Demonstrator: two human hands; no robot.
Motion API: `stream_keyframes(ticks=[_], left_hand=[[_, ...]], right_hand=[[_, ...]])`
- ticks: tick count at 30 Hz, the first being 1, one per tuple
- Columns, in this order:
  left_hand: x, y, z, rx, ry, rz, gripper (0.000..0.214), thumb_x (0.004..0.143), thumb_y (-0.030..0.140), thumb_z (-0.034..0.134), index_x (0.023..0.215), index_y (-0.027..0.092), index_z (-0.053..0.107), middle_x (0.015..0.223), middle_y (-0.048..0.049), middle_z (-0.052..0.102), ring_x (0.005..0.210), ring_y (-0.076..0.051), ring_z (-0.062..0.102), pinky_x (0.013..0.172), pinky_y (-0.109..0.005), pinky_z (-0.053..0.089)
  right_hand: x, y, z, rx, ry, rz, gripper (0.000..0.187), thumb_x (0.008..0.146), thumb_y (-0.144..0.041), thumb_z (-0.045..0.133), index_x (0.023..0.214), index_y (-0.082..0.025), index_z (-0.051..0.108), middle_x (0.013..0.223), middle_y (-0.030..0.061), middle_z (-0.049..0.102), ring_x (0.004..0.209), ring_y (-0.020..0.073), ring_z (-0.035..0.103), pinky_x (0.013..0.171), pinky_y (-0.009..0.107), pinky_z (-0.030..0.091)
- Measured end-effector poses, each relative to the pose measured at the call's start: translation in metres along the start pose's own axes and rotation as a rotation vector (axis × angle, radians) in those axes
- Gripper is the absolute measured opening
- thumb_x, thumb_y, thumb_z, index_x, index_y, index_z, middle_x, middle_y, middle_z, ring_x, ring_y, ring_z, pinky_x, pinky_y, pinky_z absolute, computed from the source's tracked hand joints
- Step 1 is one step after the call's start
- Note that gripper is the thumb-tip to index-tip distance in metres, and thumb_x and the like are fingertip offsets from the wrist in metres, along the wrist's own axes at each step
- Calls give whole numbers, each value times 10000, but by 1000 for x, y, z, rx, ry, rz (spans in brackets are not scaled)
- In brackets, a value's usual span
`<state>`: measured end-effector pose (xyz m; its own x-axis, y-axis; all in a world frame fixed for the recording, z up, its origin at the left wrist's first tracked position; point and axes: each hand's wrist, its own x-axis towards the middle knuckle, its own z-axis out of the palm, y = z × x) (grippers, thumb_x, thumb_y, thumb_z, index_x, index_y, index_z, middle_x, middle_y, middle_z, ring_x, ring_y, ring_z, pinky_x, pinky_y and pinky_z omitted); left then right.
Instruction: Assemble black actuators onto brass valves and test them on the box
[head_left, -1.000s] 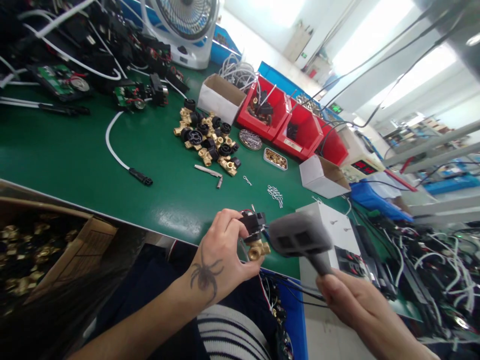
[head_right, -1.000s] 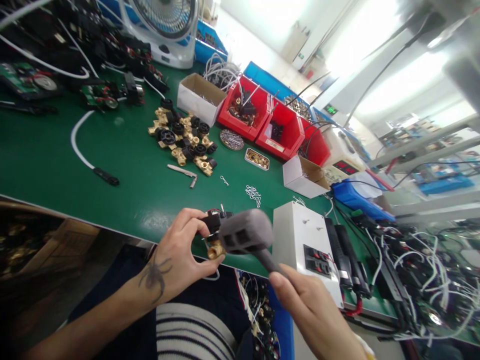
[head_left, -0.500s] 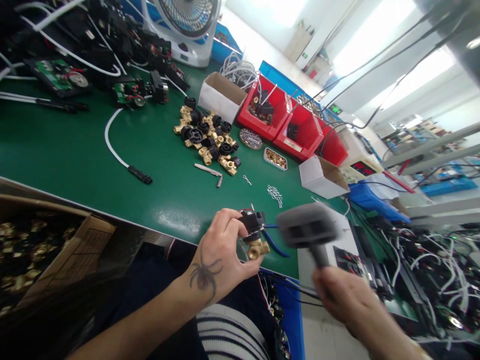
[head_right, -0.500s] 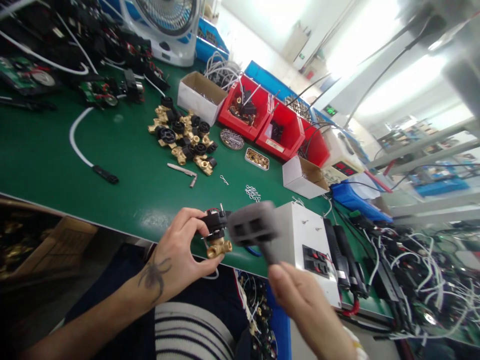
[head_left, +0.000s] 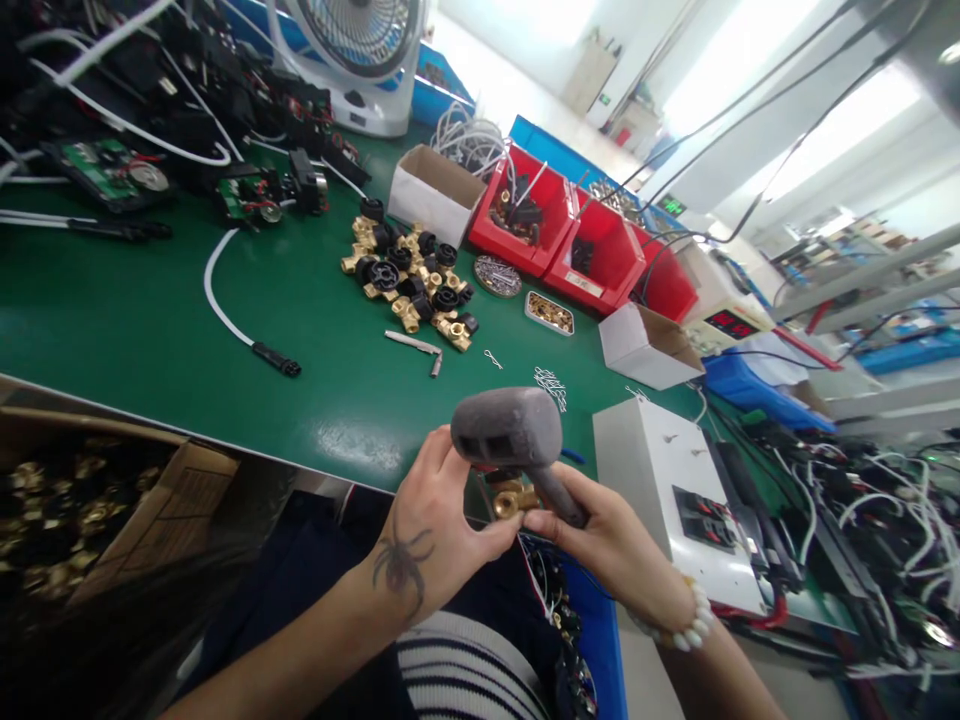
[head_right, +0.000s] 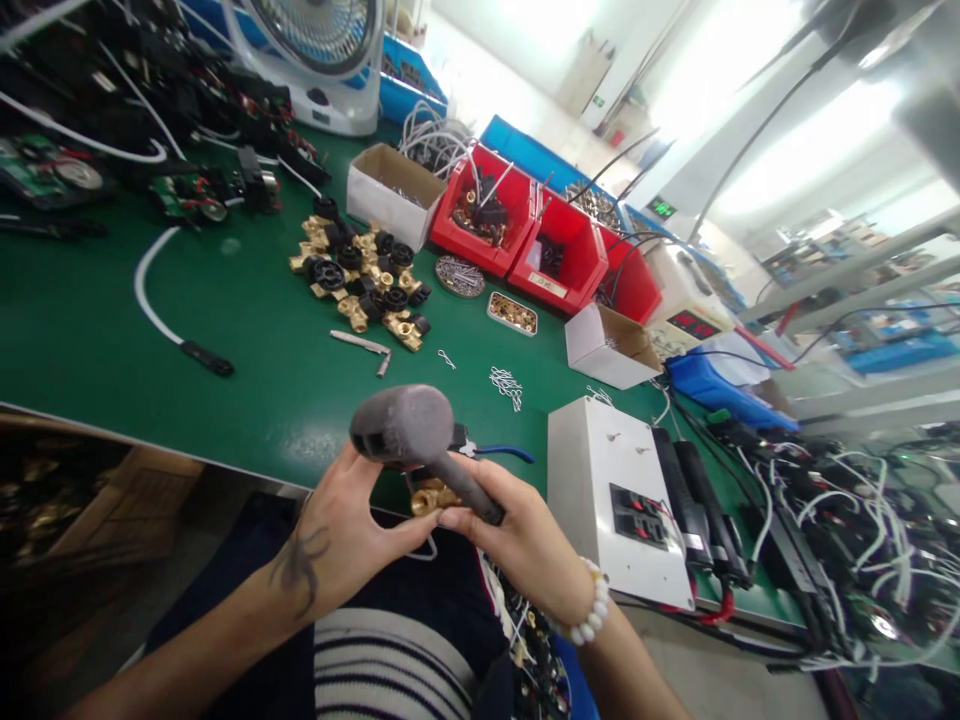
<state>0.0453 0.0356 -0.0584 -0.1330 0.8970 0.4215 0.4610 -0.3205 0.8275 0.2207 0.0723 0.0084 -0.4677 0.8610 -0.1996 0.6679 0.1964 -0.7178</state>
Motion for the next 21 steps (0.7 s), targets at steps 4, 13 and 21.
stream_keyframes(ticks=[4, 13, 21], left_hand=[[-1, -1, -2, -41, -7, 2, 413, 643, 167, 784, 987, 185, 556, 967, -40, 587, 921, -216, 582, 814, -333, 542], [-2, 0, -2, -128, -46, -18, 296, 669, 146, 762, 890, 166, 565, 1118, -77, 582, 1077, -214, 571, 915, -334, 513], [-1, -2, 0, -122, -20, -10, 309, 670, 149, 770, 888, 159, 552, 1169, -99, 577, 1135, -215, 558, 970, -346, 489]], right_hand=[[5, 3, 2, 58, -31, -67, 393, 863, -517, 644, 1100, -205, 667, 841, 18, 644, 779, 192, 605, 733, 295, 519], [-7, 12, 1, 111, 25, -31, 369, 881, -502, 631, 1102, -207, 639, 837, 16, 632, 795, 174, 607, 735, 274, 500], [-60, 3, -16, 135, 229, 135, 474, 1004, -556, 300, 780, -207, 530, 551, -43, 388, 456, 105, 334, 404, 213, 286]])
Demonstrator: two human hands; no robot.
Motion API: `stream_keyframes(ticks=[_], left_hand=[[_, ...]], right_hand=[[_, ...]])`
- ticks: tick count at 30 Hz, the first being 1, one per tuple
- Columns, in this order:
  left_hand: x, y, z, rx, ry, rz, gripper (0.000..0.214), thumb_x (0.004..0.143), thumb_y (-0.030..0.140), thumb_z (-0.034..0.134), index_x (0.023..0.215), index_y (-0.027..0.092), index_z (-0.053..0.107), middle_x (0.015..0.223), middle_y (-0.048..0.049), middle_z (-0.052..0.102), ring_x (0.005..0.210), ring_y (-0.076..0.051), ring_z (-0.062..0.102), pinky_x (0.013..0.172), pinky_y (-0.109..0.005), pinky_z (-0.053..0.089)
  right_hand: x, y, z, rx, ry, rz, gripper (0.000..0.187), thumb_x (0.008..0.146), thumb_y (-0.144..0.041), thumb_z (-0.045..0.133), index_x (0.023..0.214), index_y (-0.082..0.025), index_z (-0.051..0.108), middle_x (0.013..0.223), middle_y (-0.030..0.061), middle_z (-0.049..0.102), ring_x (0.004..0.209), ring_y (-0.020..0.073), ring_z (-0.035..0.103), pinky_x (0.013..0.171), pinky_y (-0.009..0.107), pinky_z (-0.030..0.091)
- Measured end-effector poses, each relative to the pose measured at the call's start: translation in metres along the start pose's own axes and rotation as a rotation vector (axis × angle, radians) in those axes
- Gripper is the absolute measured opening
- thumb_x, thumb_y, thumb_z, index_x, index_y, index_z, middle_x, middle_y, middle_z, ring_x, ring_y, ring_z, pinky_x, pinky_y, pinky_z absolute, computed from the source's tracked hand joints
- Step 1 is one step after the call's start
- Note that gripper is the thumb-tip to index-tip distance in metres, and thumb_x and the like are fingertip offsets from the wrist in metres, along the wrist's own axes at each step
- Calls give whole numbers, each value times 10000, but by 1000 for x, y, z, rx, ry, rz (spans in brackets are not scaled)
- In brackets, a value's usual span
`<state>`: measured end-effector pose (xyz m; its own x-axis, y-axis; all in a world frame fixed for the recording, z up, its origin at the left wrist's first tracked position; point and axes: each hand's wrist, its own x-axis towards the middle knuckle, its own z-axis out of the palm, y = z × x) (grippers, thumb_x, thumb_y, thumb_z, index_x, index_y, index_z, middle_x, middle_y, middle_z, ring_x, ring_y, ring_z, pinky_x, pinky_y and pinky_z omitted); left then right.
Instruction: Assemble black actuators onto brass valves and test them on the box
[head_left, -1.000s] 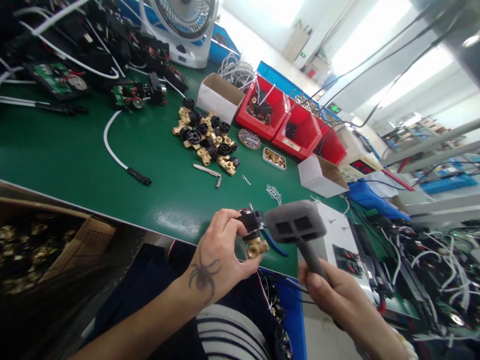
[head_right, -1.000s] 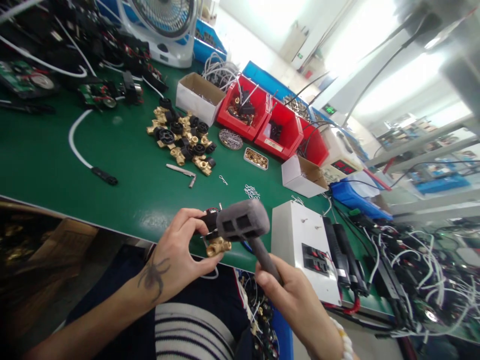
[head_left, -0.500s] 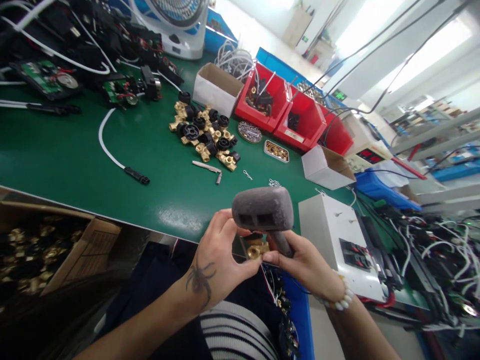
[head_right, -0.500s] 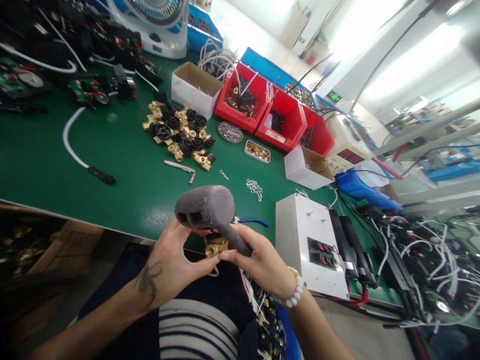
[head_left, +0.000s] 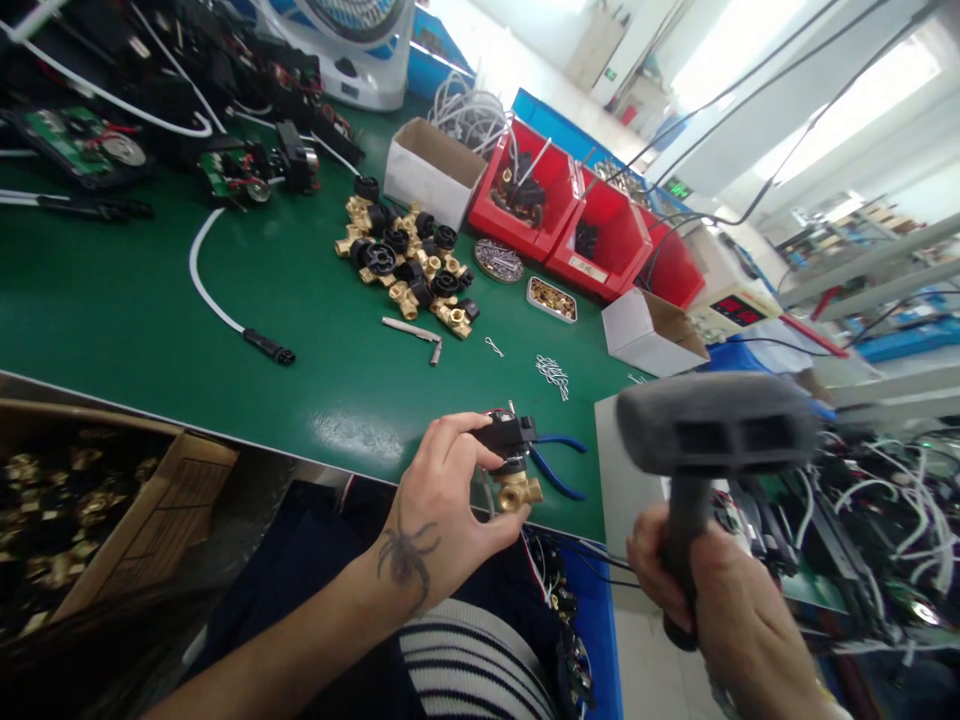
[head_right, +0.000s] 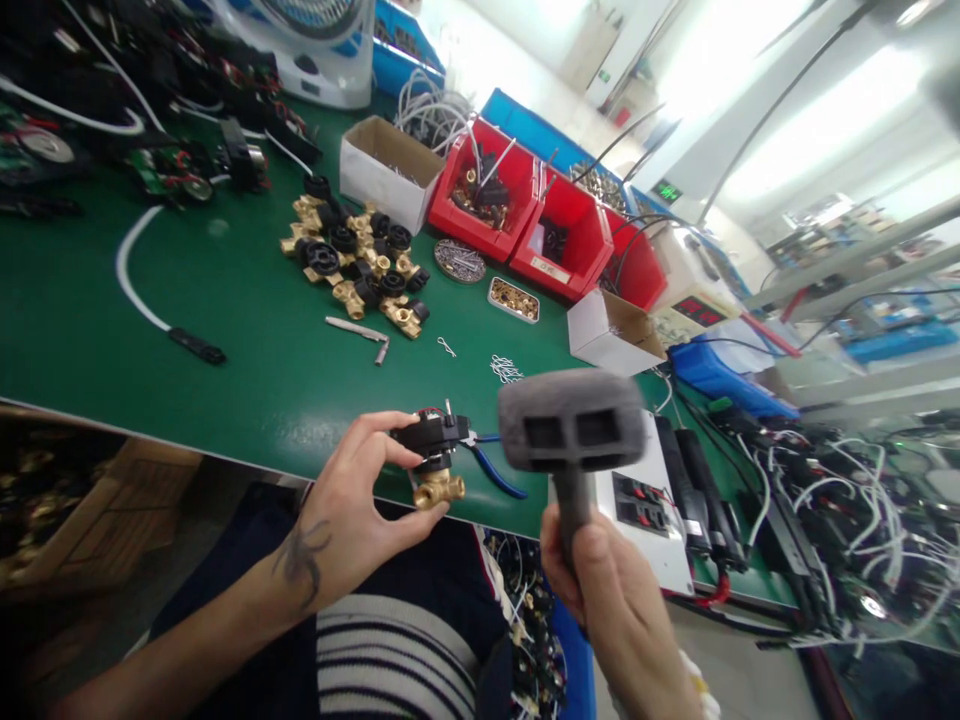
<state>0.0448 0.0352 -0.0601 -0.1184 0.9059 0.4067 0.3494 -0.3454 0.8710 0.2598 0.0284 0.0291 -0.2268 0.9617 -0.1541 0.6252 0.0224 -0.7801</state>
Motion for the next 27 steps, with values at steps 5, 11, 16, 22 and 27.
stream_keyframes(ticks=[5, 11, 16, 22, 27], left_hand=[[-2, 0, 1, 14, 3, 7, 297, 663, 136, 763, 880, 145, 559, 1154, -113, 586, 1123, -221, 567, 956, -347, 497], [-1, 3, 1, 30, 4, 11, 301, 653, 138, 772, 866, 149, 558, 1143, -116, 589, 1120, -234, 569, 941, -363, 513], [0, 3, 1, 30, 9, 10, 278, 672, 136, 751, 856, 157, 543, 1141, -120, 593, 1113, -242, 579, 909, -375, 537], [0, 2, 2, 28, 20, 16, 290, 662, 134, 756, 861, 154, 546, 1133, -126, 591, 1113, -251, 576, 925, -399, 531], [1, 2, 1, 35, 28, 22, 311, 648, 131, 772, 857, 152, 543, 1128, -125, 596, 1091, -243, 587, 915, -380, 535]], right_hand=[[-13, -4, -5, -226, -84, 61, 538, 943, -618, 414, 623, -188, 466, 543, -21, 403, 481, 107, 364, 423, 225, 277], [-15, -4, -5, -164, 60, 104, 598, 961, -654, 289, 605, -198, 442, 511, -35, 343, 447, 103, 300, 408, 236, 232], [-9, 2, -6, -217, -70, 82, 577, 936, -664, 359, 600, -201, 439, 499, -31, 361, 431, 105, 314, 381, 236, 219], [-6, -1, 1, -255, -33, 96, 582, 930, -673, 352, 603, -203, 457, 504, -19, 397, 445, 116, 348, 398, 244, 254], [-6, -3, -2, -278, -12, 37, 568, 941, -652, 356, 602, -205, 441, 495, -25, 384, 433, 110, 335, 396, 240, 252]])
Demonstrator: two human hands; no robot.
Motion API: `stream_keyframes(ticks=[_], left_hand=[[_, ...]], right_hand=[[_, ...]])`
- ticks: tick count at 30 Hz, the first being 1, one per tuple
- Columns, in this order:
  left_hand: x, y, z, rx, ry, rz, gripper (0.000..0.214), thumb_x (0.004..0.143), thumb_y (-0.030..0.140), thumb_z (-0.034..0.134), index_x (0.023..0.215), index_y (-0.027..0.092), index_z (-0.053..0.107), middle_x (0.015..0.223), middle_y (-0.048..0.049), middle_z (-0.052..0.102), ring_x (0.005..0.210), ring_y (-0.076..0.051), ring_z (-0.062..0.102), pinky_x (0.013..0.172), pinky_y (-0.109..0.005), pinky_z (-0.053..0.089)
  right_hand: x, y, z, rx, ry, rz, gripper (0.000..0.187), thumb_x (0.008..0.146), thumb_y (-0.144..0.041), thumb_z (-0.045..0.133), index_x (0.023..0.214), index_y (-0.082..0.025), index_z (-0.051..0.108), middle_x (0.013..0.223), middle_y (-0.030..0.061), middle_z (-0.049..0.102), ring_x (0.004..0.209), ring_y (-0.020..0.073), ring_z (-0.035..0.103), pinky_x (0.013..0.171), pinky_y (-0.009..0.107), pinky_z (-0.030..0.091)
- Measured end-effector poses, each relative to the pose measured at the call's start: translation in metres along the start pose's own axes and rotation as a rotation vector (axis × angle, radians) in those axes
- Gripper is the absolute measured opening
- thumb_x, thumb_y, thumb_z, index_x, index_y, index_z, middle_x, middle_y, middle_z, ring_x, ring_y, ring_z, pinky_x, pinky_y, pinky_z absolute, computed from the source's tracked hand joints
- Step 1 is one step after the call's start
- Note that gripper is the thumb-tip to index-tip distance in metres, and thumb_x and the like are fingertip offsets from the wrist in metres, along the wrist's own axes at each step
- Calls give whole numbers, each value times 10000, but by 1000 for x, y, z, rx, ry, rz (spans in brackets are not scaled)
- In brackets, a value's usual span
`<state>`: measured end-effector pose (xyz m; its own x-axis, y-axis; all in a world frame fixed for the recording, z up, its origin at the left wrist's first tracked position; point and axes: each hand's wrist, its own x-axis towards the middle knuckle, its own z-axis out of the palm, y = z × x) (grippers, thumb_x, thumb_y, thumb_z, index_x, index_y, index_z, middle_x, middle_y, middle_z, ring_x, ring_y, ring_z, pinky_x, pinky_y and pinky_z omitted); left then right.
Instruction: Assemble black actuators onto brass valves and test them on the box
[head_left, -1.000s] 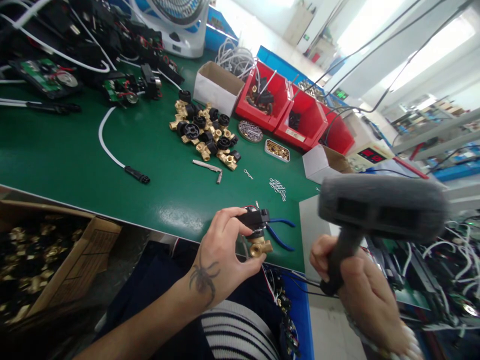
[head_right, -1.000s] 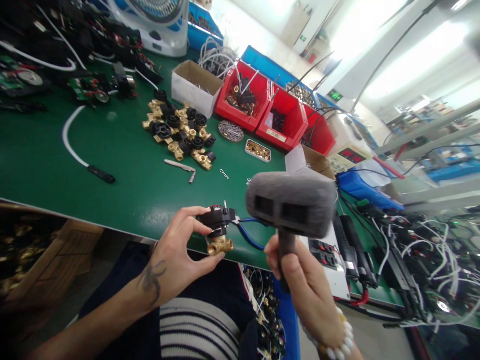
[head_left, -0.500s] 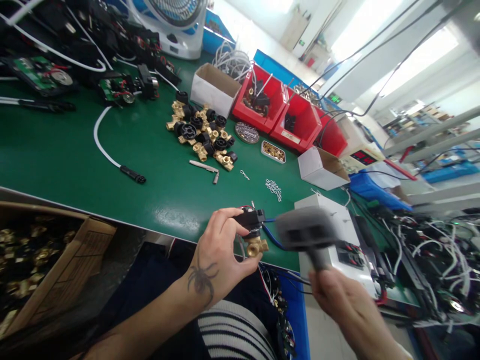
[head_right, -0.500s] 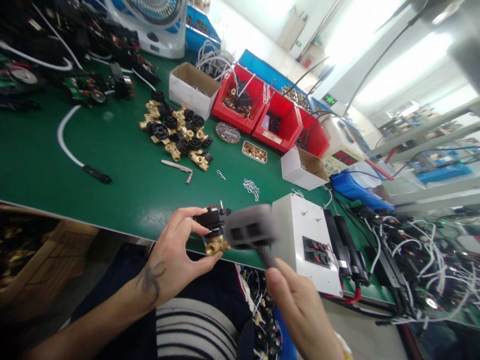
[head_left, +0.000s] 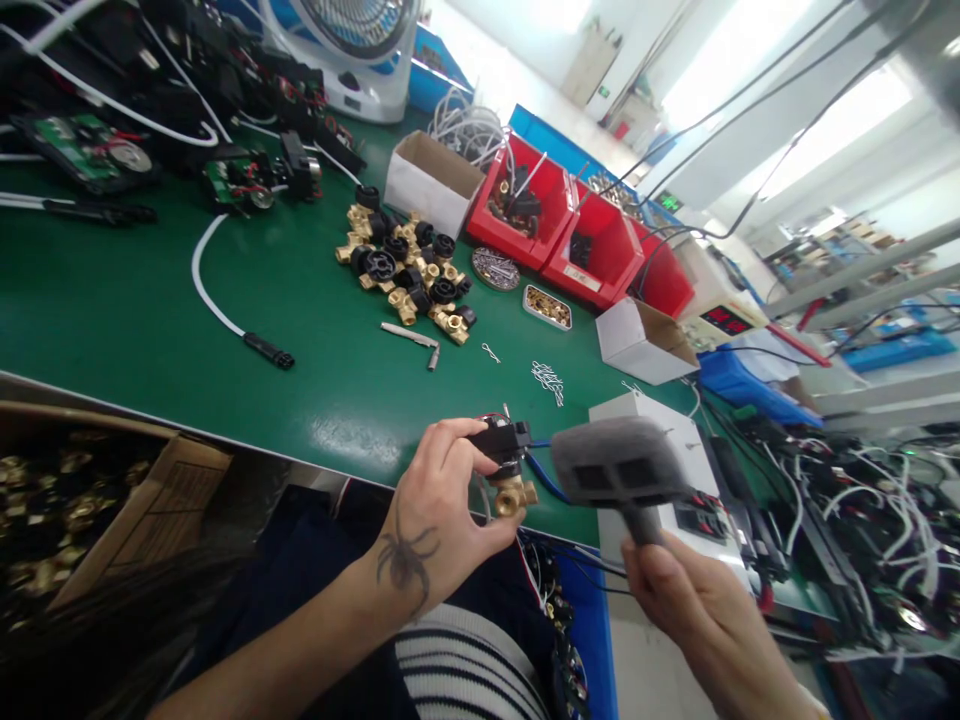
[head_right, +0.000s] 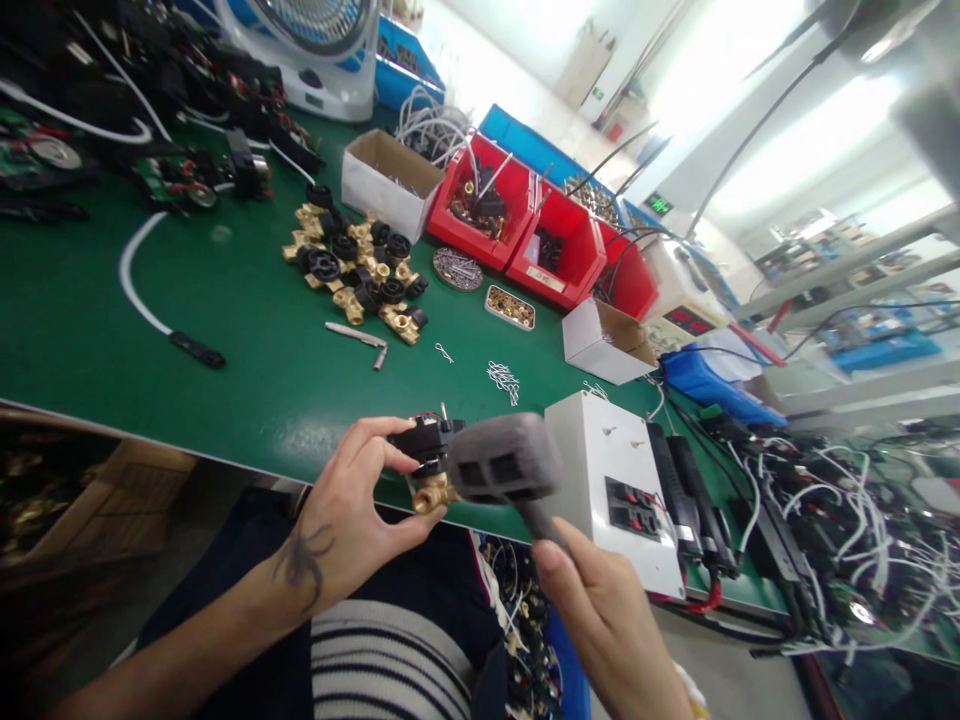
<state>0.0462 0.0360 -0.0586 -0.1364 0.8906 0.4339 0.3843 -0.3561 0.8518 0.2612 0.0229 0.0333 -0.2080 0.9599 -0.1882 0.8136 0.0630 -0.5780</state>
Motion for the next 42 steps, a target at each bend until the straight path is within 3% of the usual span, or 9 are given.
stream_keyframes(ticks=[3, 8, 13, 18, 23, 28, 33, 38, 42], left_hand=[[0, 0, 0, -4, -5, 0, 317, 645, 146, 781, 855, 155, 545, 1121, -123, 596, 1077, -244, 590, 908, -384, 538], [1, 0, 0, 2, 12, 10, 290, 654, 118, 751, 852, 153, 542, 1118, -128, 598, 1091, -245, 589, 914, -388, 538], [1, -1, 0, -1, -2, 0, 324, 645, 154, 785, 853, 160, 537, 1113, -124, 596, 1074, -253, 594, 900, -405, 545], [0, -2, 0, 3, 16, 7, 297, 662, 136, 751, 853, 166, 525, 1119, -125, 601, 1090, -254, 591, 909, -406, 541], [0, -2, 0, 2, 8, 16, 331, 655, 169, 782, 860, 175, 522, 1117, -117, 597, 1076, -254, 598, 896, -409, 548], [0, -2, 1, -1, 19, 14, 288, 669, 139, 744, 850, 169, 522, 1112, -126, 601, 1100, -255, 592, 908, -401, 545], [0, -2, 1, 4, 20, 17, 332, 651, 156, 778, 848, 182, 512, 1108, -113, 603, 1069, -255, 604, 889, -411, 555], [0, -2, 2, 2, 24, 19, 289, 677, 145, 745, 850, 181, 517, 1108, -119, 602, 1091, -259, 600, 894, -411, 555], [-1, -2, 2, 7, 27, 11, 306, 681, 164, 757, 846, 185, 500, 1126, -118, 598, 1089, -255, 600, 892, -402, 554]], right_hand=[[-1, 0, -2, 77, 106, 15, 581, 964, -642, 280, 608, -212, 439, 491, -31, 351, 419, 113, 312, 383, 244, 253], [3, -2, 2, -84, -124, 16, 551, 920, -655, 415, 652, -187, 528, 522, -12, 453, 468, 123, 392, 434, 246, 288], [-1, 3, -3, 124, 95, -23, 558, 977, -590, 301, 589, -208, 422, 482, -42, 325, 413, 103, 275, 387, 238, 233], [4, 0, 2, -23, -147, 37, 551, 915, -659, 417, 616, -198, 462, 523, -23, 404, 464, 114, 357, 404, 230, 253], [2, -3, -4, 96, 71, -35, 568, 967, -611, 314, 584, -207, 424, 476, -40, 331, 404, 101, 277, 382, 235, 229], [8, -6, 2, -47, -182, 41, 592, 902, -706, 379, 614, -196, 465, 525, -15, 434, 473, 118, 367, 415, 233, 273], [6, -5, -3, 39, -8, 15, 584, 938, -668, 323, 581, -213, 402, 484, -32, 343, 425, 108, 295, 385, 241, 234], [11, -5, 4, -27, -204, 41, 579, 907, -700, 376, 624, -200, 449, 539, -19, 411, 485, 116, 348, 420, 235, 256], [11, -4, 3, -11, -125, 44, 573, 927, -682, 338, 633, -202, 445, 527, -24, 391, 479, 116, 342, 428, 240, 266]])
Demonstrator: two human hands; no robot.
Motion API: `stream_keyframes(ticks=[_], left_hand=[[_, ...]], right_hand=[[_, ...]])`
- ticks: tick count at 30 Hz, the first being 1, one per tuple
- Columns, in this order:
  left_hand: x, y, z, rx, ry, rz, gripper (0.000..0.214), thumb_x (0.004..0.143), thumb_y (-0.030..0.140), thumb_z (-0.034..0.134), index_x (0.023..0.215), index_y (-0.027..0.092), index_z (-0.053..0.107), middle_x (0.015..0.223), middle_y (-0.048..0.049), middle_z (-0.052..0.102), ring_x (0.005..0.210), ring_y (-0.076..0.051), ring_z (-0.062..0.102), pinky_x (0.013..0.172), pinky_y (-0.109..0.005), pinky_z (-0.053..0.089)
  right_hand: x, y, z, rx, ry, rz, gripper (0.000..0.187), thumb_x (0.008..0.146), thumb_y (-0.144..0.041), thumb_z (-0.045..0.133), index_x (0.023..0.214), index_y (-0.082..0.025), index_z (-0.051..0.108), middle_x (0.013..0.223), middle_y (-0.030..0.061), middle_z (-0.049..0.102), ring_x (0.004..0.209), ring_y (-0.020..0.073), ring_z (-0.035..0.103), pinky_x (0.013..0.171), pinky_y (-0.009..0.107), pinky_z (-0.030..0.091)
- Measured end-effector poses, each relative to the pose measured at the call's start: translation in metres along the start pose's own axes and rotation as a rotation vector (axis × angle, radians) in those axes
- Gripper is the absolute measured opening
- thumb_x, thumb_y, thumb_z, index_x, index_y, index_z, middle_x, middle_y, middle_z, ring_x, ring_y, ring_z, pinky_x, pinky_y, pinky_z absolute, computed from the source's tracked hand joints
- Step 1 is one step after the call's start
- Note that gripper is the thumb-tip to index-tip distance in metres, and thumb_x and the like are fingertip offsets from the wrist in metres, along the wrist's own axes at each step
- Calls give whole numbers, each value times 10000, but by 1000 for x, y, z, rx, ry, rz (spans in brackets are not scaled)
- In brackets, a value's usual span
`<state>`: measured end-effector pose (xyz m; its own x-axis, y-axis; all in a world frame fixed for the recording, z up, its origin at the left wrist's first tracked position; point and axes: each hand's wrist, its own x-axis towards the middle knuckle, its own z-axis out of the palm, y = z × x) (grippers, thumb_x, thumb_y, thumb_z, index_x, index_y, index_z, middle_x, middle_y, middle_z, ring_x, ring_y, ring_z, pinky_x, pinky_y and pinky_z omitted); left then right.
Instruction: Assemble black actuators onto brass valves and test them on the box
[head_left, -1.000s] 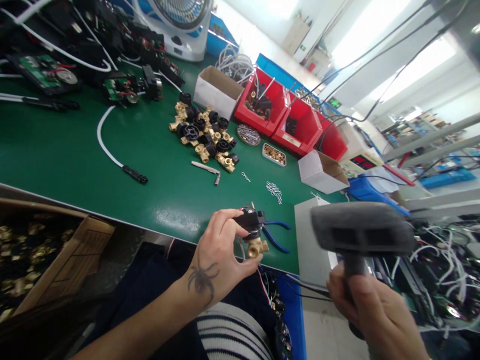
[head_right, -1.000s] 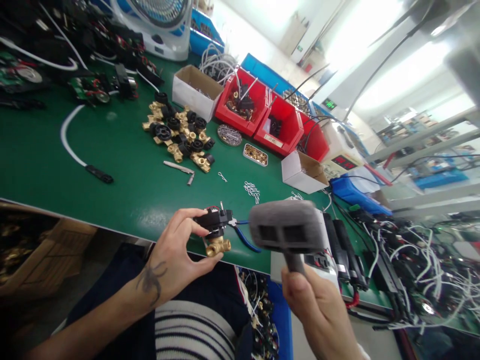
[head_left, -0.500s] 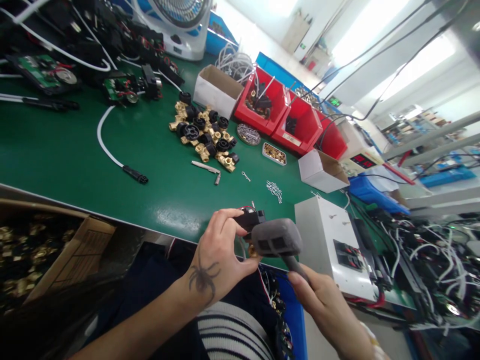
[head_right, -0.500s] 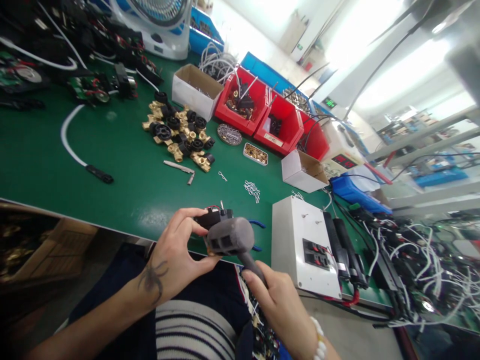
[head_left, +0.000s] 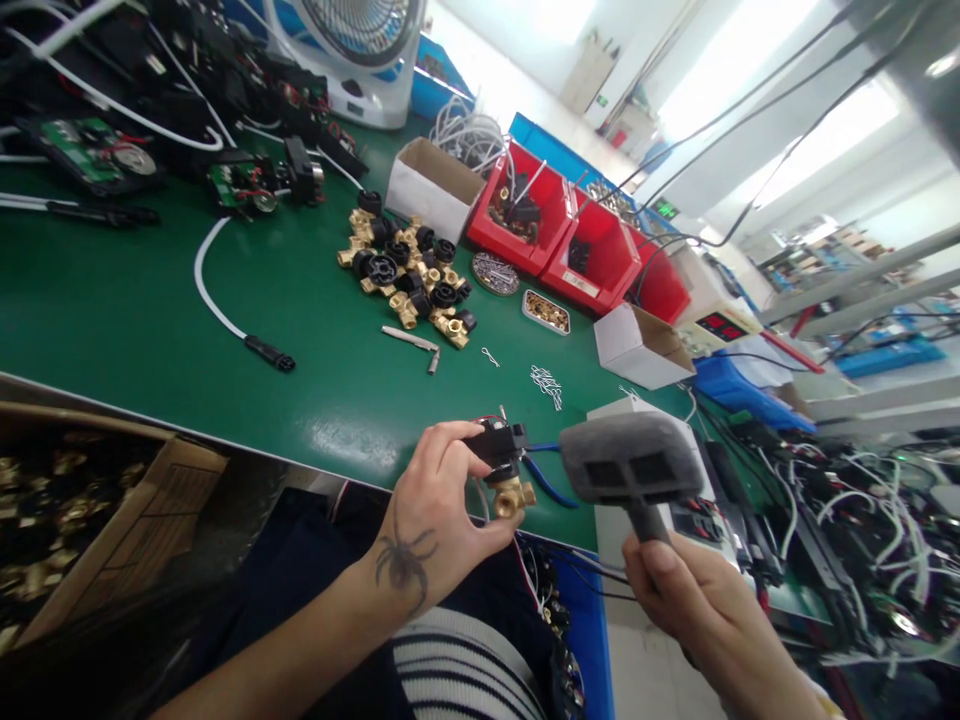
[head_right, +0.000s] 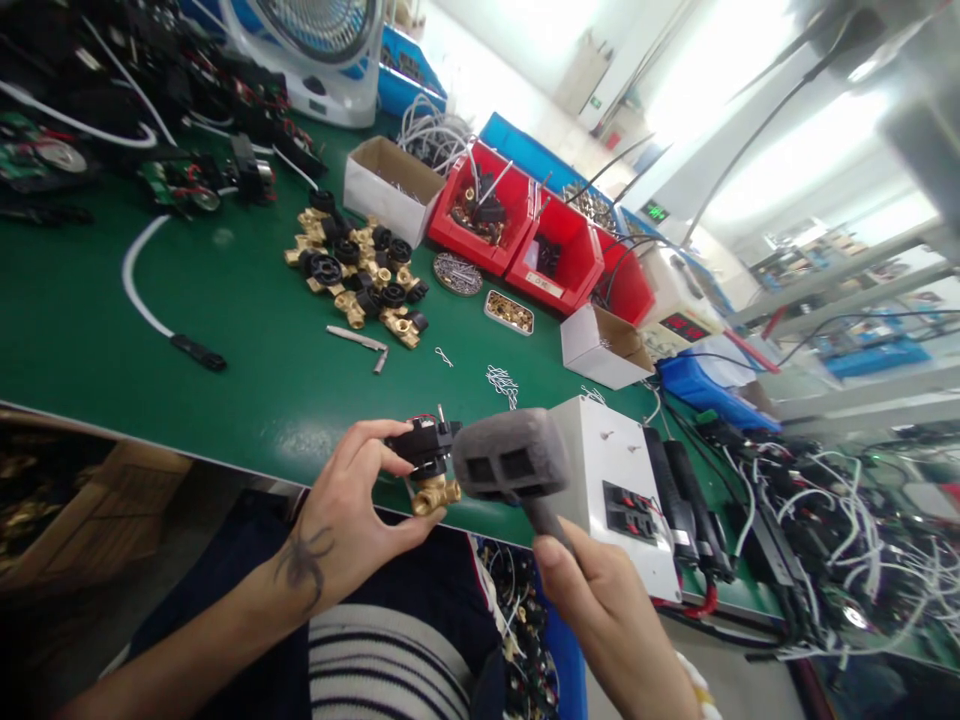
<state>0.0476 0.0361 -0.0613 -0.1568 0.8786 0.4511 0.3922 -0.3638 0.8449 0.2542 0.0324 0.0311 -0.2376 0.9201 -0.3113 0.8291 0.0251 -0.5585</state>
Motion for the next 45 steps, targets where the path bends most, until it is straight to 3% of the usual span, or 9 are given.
stream_keyframes(ticks=[4, 7, 12, 15, 20, 27, 32, 39, 45], left_hand=[[1, -2, -2, 8, -3, 7, 325, 677, 163, 767, 863, 184, 502, 1125, -115, 594, 1101, -258, 589, 910, -413, 541], [3, -2, -6, 22, -7, -9, 368, 679, 189, 785, 907, 184, 497, 1124, -106, 594, 1078, -248, 585, 913, -412, 533], [6, 9, -18, 37, -27, 125, 460, 713, 201, 781, 1049, 177, 467, 1199, -119, 581, 1148, -225, 554, 991, -377, 497], [9, 18, -24, 52, -61, 220, 472, 751, 204, 766, 1104, 170, 454, 1234, -127, 572, 1210, -218, 525, 1047, -362, 465], [15, 27, -31, 54, -61, 328, 478, 755, 145, 760, 1122, 152, 455, 1218, -135, 579, 1214, -225, 532, 1055, -381, 464], [14, 26, -36, -89, -43, 301, 564, 695, 115, 804, 1132, 146, 449, 1264, -131, 540, 1227, -238, 522, 1060, -403, 465], [13, 36, -37, -132, -62, 250, 614, 695, 167, 822, 1180, 160, 445, 1274, -130, 545, 1215, -262, 541, 1045, -447, 474], [10, 51, -30, -455, -192, -14, 571, 684, 163, 819, 1151, 255, 504, 1325, -62, 511, 1271, -268, 492, 1057, -422, 458], [13, 46, -23, -1098, -377, -263, 399, 740, 241, 755, 1104, 244, 590, 1300, -40, 503, 1111, -214, 605, 861, -251, 543]], right_hand=[[2, -1, -7, -10, -107, 15, 588, 902, -717, 354, 645, -198, 452, 554, -16, 416, 501, 118, 360, 442, 243, 291], [22, -10, -27, -40, 5, -72, 566, 930, -680, 333, 676, -199, 490, 532, -33, 391, 460, 106, 336, 414, 239, 279], [102, -26, -65, -629, 253, -287, 494, 947, -509, 367, 907, -101, 645, 677, 6, 595, 632, 105, 563, 566, 212, 376], [158, -22, -71, -801, 265, -316, 768, 865, -478, 133, 1036, 61, 654, 857, 56, 640, 934, 188, 634, 586, 253, 301], [206, -10, -65, -667, 268, -276, 349, 810, -274, 688, 1067, -39, 698, 1045, 131, 691, 1051, 230, 625, 832, 255, 455], [103, -36, -45, -151, 167, -354, 364, 999, -412, 456, 1210, -163, 615, 984, 74, 701, 895, 187, 670, 799, 321, 552], [14, -17, 12, 425, -17, -364, 451, 979, -533, 452, 1276, -214, 570, 1095, 82, 697, 992, 194, 673, 849, 304, 568], [-5, 2, 100, 597, -49, -424, 394, 922, -404, 617, 1256, -196, 588, 1263, 97, 633, 1174, 204, 585, 1031, 326, 458], [-7, 0, 94, 583, 41, -486, 307, 996, -307, 471, 791, -182, 662, 727, 10, 638, 690, 124, 582, 679, 224, 474]])
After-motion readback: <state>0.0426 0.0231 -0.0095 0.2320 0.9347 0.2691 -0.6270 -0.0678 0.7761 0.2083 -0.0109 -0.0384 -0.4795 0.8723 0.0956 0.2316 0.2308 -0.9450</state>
